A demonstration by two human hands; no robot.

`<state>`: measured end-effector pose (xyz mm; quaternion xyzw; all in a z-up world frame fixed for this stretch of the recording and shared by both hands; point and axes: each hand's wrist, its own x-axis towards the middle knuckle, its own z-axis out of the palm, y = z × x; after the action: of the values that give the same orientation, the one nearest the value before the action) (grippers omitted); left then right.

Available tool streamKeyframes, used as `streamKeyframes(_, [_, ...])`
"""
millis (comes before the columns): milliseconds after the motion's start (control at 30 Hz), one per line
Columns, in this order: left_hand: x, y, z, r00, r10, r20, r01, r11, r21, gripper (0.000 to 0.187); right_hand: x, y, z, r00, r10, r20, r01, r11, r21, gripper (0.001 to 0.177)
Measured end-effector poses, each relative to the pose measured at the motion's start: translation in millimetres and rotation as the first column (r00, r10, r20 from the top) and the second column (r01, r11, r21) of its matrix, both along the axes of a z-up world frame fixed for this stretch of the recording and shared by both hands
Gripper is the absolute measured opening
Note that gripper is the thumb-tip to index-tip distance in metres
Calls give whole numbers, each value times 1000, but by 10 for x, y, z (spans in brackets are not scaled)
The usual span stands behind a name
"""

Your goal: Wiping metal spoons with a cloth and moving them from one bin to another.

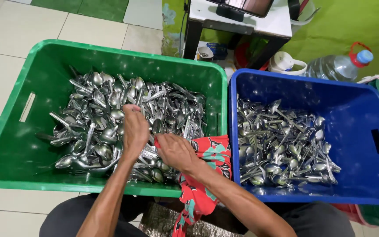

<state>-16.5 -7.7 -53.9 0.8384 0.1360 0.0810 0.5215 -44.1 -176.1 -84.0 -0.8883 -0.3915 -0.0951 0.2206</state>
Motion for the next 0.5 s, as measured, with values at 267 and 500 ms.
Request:
streamKeyframes(267, [108,618,8,974,217,-66,-225,962,-156,31,-27,-106,127,898,10,-439,3,1000,28,40])
streamKeyframes(500, [221,630,-920,934,177,-309,-348,637,-688,35,20,-131,-546,870,-114,-480,-50,948,-316,40])
